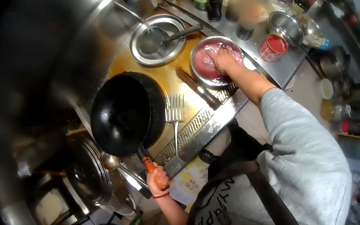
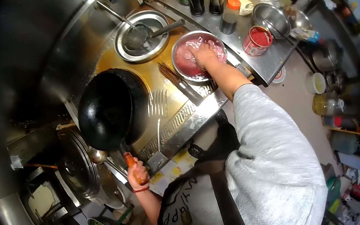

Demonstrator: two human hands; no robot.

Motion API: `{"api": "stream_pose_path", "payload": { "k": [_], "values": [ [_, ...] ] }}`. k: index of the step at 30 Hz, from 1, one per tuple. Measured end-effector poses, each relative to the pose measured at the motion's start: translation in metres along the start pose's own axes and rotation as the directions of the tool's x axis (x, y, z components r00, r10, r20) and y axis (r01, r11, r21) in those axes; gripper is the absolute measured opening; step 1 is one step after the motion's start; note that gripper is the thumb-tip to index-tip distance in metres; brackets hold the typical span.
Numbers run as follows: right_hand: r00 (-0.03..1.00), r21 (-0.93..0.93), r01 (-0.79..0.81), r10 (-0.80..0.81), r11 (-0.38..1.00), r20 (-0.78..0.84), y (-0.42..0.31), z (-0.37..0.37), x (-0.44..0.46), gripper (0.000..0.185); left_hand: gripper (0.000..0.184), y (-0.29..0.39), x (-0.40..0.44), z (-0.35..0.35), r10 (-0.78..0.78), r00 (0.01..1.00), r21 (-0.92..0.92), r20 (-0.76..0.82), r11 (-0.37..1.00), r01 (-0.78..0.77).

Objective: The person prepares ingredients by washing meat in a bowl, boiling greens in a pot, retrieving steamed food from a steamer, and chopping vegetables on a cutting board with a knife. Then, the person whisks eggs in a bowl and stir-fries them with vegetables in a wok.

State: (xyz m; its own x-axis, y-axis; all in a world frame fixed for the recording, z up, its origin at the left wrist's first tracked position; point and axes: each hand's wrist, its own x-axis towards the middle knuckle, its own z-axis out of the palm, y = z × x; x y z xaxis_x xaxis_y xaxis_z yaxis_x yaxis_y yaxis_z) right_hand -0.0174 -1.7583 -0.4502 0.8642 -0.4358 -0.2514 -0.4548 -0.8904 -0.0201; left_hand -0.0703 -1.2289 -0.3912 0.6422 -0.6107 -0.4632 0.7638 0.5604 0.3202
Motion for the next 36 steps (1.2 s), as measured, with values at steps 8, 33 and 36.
{"api": "stream_pose_path", "payload": {
  "k": [8,33,36],
  "values": [
    [0.974,0.168,0.083,-0.115,0.982,0.193,0.029,-0.020,0.030,0.097,0.028,-0.023,0.006,0.056,0.735,0.561,0.890,-0.381,0.457,0.005],
    [0.996,0.786,-0.066,-0.002,0.615,0.085,0.062,0.029,0.021,0.089,0.033,-0.193,0.224,0.072,0.053,0.995,0.506,0.090,0.858,-0.092],
    [0.983,0.706,0.053,-0.162,0.706,0.089,0.061,-0.003,0.011,0.094,0.037,-0.209,0.258,0.110,-0.046,0.993,0.232,-0.112,0.970,0.071]
  ]
}}
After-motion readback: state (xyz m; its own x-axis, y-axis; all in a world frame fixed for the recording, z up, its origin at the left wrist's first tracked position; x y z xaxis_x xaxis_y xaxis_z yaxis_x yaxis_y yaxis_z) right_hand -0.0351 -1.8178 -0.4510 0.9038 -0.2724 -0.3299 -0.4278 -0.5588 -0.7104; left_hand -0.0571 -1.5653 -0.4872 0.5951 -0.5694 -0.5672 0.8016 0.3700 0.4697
